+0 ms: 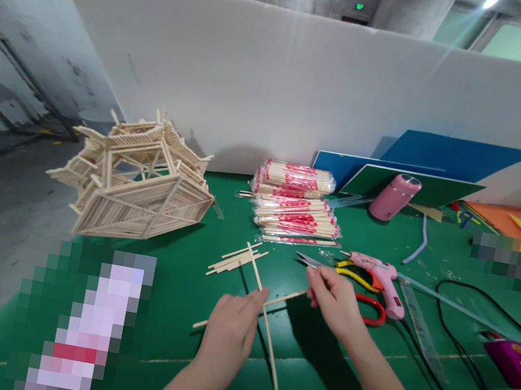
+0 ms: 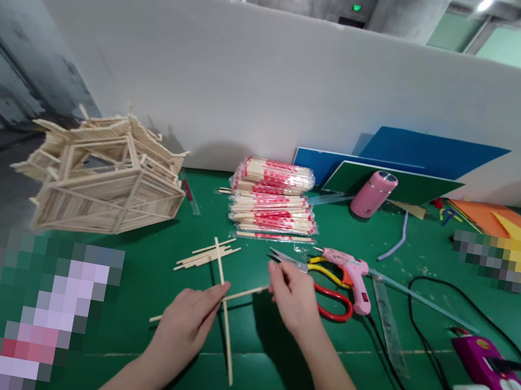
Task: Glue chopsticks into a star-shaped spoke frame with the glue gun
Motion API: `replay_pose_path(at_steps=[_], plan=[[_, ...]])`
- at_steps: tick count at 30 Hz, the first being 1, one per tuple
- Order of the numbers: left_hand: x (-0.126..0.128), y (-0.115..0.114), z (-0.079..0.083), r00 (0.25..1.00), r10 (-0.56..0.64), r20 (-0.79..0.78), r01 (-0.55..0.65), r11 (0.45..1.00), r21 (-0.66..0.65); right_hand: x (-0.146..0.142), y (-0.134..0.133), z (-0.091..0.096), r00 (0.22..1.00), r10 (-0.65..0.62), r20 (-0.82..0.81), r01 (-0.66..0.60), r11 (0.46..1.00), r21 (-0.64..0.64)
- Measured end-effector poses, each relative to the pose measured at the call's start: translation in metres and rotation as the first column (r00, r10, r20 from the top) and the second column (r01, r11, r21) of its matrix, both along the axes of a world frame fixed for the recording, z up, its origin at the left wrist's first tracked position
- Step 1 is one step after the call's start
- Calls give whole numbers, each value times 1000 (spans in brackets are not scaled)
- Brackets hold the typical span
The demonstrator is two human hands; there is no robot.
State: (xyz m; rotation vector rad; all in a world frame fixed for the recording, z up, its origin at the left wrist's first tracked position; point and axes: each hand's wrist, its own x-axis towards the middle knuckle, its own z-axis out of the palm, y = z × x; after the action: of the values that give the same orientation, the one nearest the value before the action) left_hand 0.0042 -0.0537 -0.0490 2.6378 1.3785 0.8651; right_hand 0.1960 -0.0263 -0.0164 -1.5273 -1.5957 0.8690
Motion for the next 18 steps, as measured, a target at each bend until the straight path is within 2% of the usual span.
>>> replay_pose_path(at_steps=[2, 6, 11, 13, 16, 18], plan=[[0, 0, 0, 999, 23, 26, -23, 1000, 16, 0, -16, -11, 995, -26, -98, 19, 997, -70], [1, 0, 1, 998, 33, 56, -35, 999, 37, -7, -33, -23, 945, -166, -281, 132, 982, -139], [7, -1, 1, 997, -33, 76, 31, 999, 26, -26, -33, -25, 880, -43, -473, -62, 977, -205], [9, -3, 3, 994, -55, 98, 55, 998, 4, -32, -30, -26, 840, -57, -539, -82, 970, -230], [11, -6, 9, 985, -73, 156, 90, 990, -105, -37, -28, -28, 801, -92, -592, -88, 959, -269], [11, -7, 13, 972, -39, 230, 89, 973, -214, -36, -27, -28, 796, -90, -598, -106, 953, -284]])
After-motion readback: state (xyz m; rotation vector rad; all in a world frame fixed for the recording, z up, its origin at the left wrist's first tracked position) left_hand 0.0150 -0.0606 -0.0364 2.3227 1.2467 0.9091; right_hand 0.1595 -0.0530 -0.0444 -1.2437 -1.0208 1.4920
